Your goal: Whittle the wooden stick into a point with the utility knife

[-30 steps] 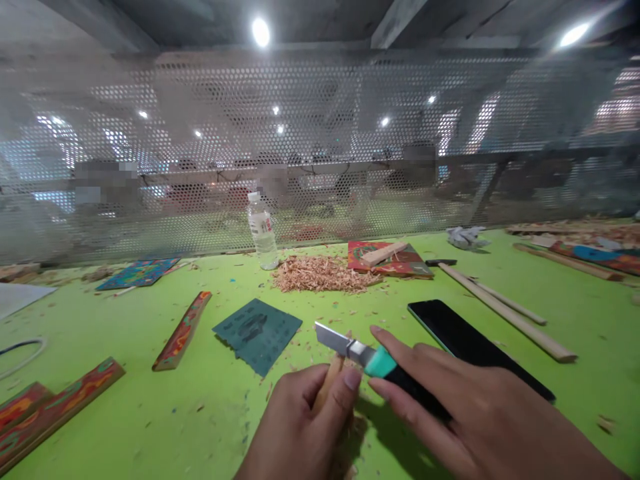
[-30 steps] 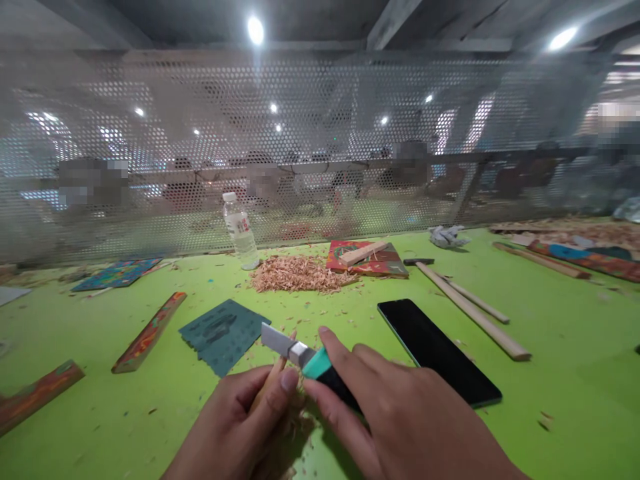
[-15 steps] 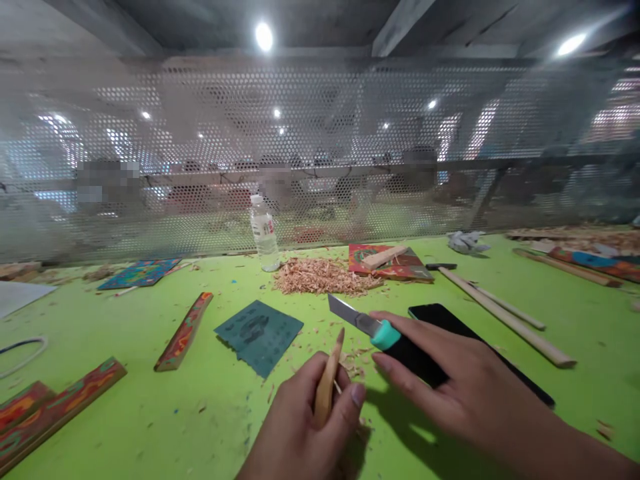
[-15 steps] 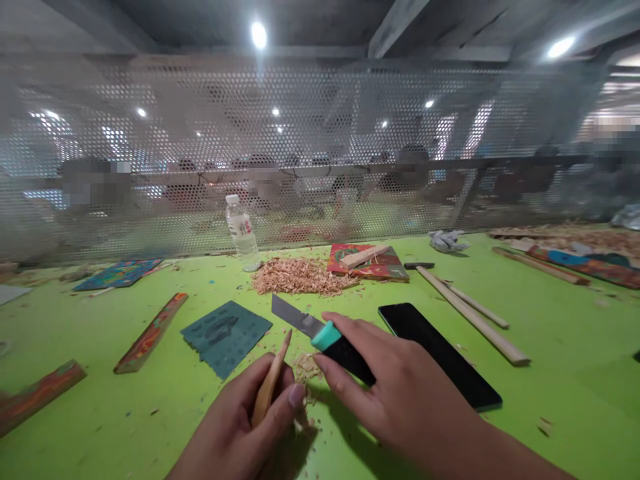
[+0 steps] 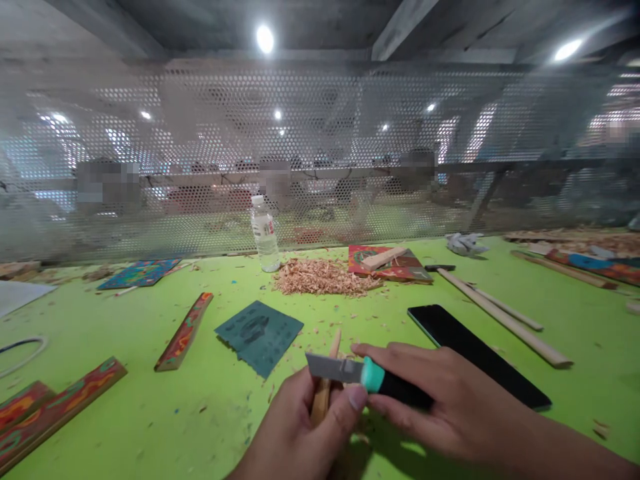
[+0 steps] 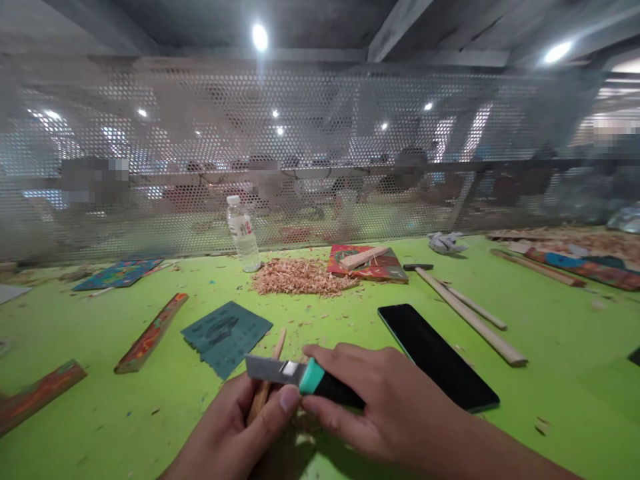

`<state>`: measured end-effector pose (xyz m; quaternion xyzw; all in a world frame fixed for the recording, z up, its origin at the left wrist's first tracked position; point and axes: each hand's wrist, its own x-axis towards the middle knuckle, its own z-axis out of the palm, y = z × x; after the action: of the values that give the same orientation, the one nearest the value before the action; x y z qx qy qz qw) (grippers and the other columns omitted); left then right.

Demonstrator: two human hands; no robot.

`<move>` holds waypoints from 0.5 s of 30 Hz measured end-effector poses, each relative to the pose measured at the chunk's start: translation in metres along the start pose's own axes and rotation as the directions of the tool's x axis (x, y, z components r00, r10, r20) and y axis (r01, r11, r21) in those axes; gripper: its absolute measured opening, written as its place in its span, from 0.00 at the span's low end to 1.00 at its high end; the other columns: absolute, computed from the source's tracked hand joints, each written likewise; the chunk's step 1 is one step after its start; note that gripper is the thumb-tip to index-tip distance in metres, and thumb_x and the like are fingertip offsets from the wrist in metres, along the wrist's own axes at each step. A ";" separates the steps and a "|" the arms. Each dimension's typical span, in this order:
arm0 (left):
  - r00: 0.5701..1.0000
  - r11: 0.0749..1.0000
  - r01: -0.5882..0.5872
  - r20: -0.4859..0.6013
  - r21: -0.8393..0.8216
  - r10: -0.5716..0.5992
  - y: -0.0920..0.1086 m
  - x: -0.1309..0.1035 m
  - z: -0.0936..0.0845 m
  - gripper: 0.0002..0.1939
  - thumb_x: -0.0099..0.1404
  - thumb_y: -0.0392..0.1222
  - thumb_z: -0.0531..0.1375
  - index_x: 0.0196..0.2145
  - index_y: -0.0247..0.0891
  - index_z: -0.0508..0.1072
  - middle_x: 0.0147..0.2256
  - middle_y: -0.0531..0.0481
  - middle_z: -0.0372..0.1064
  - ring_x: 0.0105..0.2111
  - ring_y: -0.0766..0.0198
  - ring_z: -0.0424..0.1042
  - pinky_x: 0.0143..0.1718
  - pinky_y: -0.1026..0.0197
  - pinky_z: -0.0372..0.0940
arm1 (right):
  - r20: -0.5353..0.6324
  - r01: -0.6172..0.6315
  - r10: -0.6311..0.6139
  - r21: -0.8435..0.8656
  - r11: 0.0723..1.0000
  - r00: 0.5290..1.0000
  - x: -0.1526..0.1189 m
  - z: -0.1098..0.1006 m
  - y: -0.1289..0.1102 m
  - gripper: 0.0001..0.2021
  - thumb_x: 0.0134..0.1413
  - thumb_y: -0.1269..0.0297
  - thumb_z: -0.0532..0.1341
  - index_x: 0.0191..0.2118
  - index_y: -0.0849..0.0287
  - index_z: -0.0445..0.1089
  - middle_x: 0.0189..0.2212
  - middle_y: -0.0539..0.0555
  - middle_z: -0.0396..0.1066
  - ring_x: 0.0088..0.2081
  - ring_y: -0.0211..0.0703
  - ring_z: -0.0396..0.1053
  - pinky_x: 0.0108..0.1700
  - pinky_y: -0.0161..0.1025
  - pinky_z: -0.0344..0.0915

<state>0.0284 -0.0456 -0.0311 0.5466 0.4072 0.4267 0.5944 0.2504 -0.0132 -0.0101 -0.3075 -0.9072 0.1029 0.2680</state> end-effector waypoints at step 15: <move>1.000 1.000 0.000 0.000 -0.021 0.000 0.002 0.003 0.000 0.26 0.67 0.67 0.65 0.38 0.38 0.80 0.35 0.48 0.73 0.37 0.60 0.68 0.44 0.59 0.65 | -0.081 -0.001 -0.017 -0.218 0.976 0.997 -0.008 0.011 -0.005 0.21 0.75 0.58 0.56 0.65 0.63 0.70 0.44 0.63 0.84 0.37 0.51 0.85 0.37 0.42 0.81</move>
<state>0.0296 -0.0423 -0.0290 0.5406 0.4026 0.4310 0.6000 0.2470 -0.0226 -0.0211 -0.3354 -0.9025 -0.0110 0.2700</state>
